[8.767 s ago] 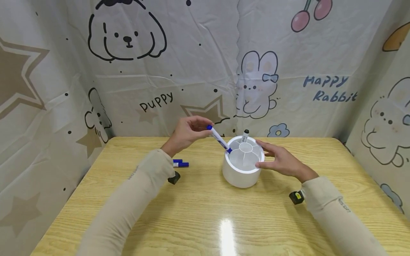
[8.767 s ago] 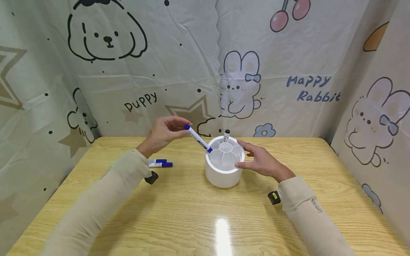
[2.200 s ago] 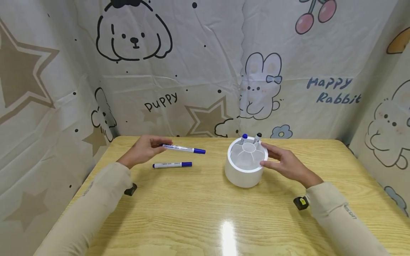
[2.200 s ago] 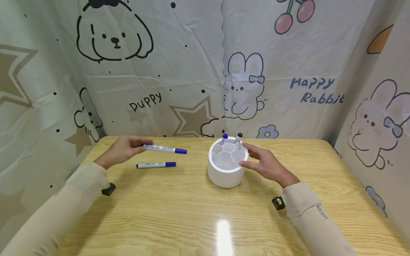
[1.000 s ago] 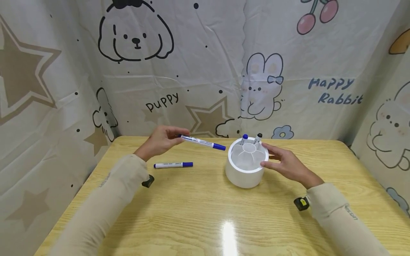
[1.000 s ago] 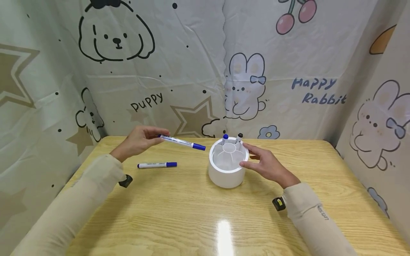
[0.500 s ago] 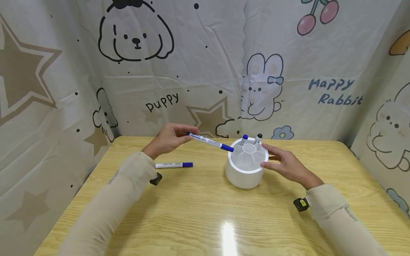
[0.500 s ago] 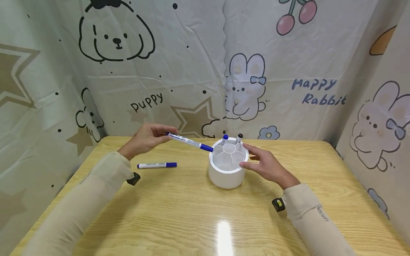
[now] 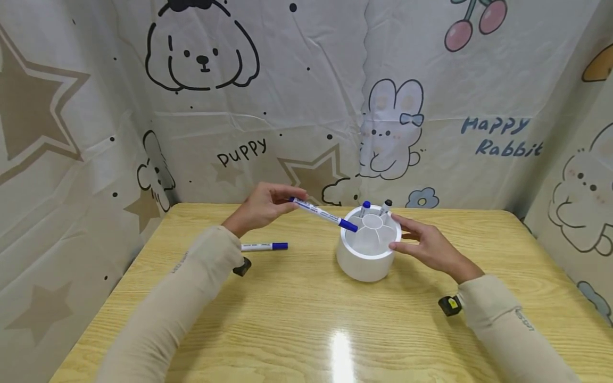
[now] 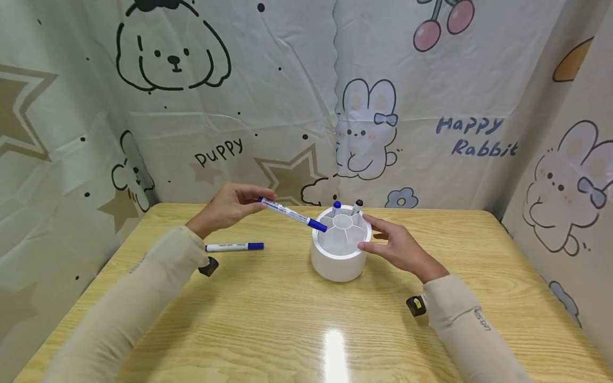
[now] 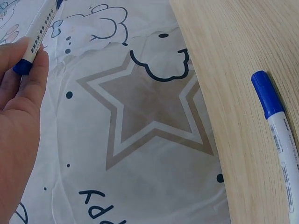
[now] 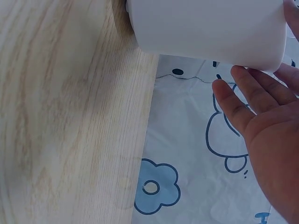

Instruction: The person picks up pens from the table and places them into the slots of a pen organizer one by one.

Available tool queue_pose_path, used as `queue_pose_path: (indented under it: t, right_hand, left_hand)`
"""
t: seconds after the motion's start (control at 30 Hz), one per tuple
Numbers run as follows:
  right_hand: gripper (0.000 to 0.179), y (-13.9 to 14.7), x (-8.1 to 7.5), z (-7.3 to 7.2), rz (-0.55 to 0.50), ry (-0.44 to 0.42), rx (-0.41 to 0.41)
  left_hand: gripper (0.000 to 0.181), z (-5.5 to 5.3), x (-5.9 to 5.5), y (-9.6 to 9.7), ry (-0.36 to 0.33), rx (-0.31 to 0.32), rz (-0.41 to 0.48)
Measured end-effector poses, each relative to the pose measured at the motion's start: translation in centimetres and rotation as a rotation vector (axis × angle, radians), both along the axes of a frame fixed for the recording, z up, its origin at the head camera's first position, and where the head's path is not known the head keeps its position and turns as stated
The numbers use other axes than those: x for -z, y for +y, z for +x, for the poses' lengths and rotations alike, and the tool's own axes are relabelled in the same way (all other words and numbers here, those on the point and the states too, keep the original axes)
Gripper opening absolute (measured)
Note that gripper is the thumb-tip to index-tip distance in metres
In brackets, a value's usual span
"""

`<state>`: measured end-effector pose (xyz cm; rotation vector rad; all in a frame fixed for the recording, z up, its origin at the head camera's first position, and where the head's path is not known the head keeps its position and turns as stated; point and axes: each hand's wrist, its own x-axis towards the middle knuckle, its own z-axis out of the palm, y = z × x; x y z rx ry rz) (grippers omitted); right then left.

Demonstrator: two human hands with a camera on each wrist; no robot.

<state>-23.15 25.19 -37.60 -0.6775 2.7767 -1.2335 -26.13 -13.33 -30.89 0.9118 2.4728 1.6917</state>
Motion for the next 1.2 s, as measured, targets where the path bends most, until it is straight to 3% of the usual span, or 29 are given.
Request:
queue_pose_path:
  t: [0.97,1.2]
  right_hand:
    - [0.074,-0.1,-0.2,0.1,0.003,0.013,-0.005]
    - [0.073,-0.1,-0.2,0.2,-0.002,0.011,-0.010]
  left_hand:
    - [0.027,-0.4,-0.4,3.7,-0.018,0.027,0.026]
    - [0.027,-0.4,-0.1,4.6,-0.019,0.050,0.046]
